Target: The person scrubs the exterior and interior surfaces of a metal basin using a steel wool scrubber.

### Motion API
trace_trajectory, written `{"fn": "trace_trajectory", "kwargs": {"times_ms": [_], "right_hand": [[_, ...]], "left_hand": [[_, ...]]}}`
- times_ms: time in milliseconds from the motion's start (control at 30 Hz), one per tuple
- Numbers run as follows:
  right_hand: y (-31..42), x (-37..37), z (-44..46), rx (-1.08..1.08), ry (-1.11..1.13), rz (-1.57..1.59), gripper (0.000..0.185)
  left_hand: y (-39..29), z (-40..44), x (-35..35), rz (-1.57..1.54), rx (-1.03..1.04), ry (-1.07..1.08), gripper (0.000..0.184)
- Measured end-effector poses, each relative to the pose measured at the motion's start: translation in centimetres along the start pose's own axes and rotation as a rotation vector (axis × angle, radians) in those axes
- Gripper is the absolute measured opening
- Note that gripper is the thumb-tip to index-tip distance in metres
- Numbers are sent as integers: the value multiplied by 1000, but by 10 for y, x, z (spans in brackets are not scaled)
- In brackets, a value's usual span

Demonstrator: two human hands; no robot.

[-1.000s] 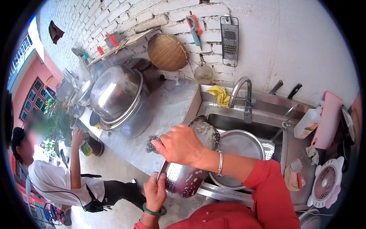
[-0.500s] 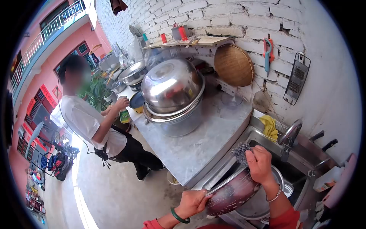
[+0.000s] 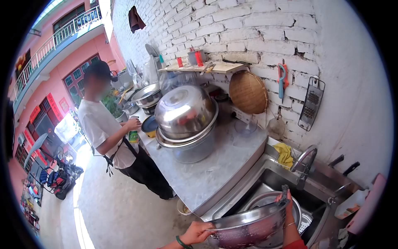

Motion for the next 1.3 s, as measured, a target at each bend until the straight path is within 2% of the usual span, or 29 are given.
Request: {"fn": "trace_trajectory", "kwargs": {"times_ms": [33, 67, 100, 133, 167, 233, 267, 300, 367, 433, 500, 567, 633, 700, 800, 900, 967, 1033, 1100, 1133, 1167, 1233, 1300], "right_hand": [[7, 11, -3, -8, 6, 1, 59], [13, 18, -4, -15, -51, -70, 58], [18, 22, -5, -23, -108, -140, 57], [17, 29, 5, -51, -38, -146, 55], [19, 35, 9, -58, -33, -148, 55], [22, 54, 14, -11, -136, -158, 53], [26, 80, 11, 44, -46, -71, 51], [33, 103, 10, 45, -38, -74, 51], [59, 158, 6, -140, 156, -76, 48], [62, 178, 8, -148, 145, -106, 46], [70, 199, -1, -189, 113, -157, 45], [75, 217, -11, -234, 157, -218, 43], [87, 241, -35, -278, 66, -385, 41], [91, 265, -53, -264, 54, -367, 38], [102, 321, -95, -503, 217, -729, 32], [106, 375, -153, -1042, 288, -1106, 23], [100, 407, -193, -1215, 438, -1179, 24], [83, 434, -240, -1380, 622, -1113, 27], [68, 436, -261, -1442, 630, -1140, 27], [62, 436, -268, -1504, 642, -1168, 27], [64, 430, -264, -1501, 639, -1169, 27], [71, 408, -241, -1448, 605, -1264, 30], [97, 390, -213, -1396, 510, -1201, 29]], "left_hand": [[10, -4, -5, -116, -66, -46, 7], [15, -9, -7, -115, -58, -50, 7], [23, -12, -13, -157, -139, -81, 7], [31, -13, -20, -200, -219, -111, 9], [30, -15, -25, -201, -212, -117, 9], [11, 1, -59, -132, -230, -292, 12], [-3, 8, -73, -122, -122, -356, 10], [-8, 13, -83, -120, -122, -364, 10], [-34, 19, -101, -1, 61, -373, 9], [-39, 16, -110, 11, 60, -393, 9], [-37, 10, -123, 19, 11, -502, 9], [-33, 4, -127, 45, -9, -526, 9], [-31, 0, -129, 67, -40, -547, 10], [-33, 4, -127, 176, -31, -539, 15], [-19, 5, -115, 242, -62, -563, 21], [-12, 10, -106, 388, -103, -560, 27], [-17, 18, -102, 412, -114, -538, 26], [-20, 25, -91, 440, -123, -515, 24], [-30, 28, -83, 339, -26, -584, 21], [-35, 28, -80, 387, -24, -534, 12], [-37, 27, -80, 386, -26, -530, 12], [-36, 27, -60, 376, -39, -297, 11], [-36, 21, -55, 374, -52, -259, 12]]}}
Point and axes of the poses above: each hand's wrist, its own z-axis towards the middle knuckle, its own x-axis out of the palm, y = z × x, the point moved 9 cm from there along z, towards the middle knuckle, and after that the axes turned 12 degrees about -y, right-handed, at the moved point
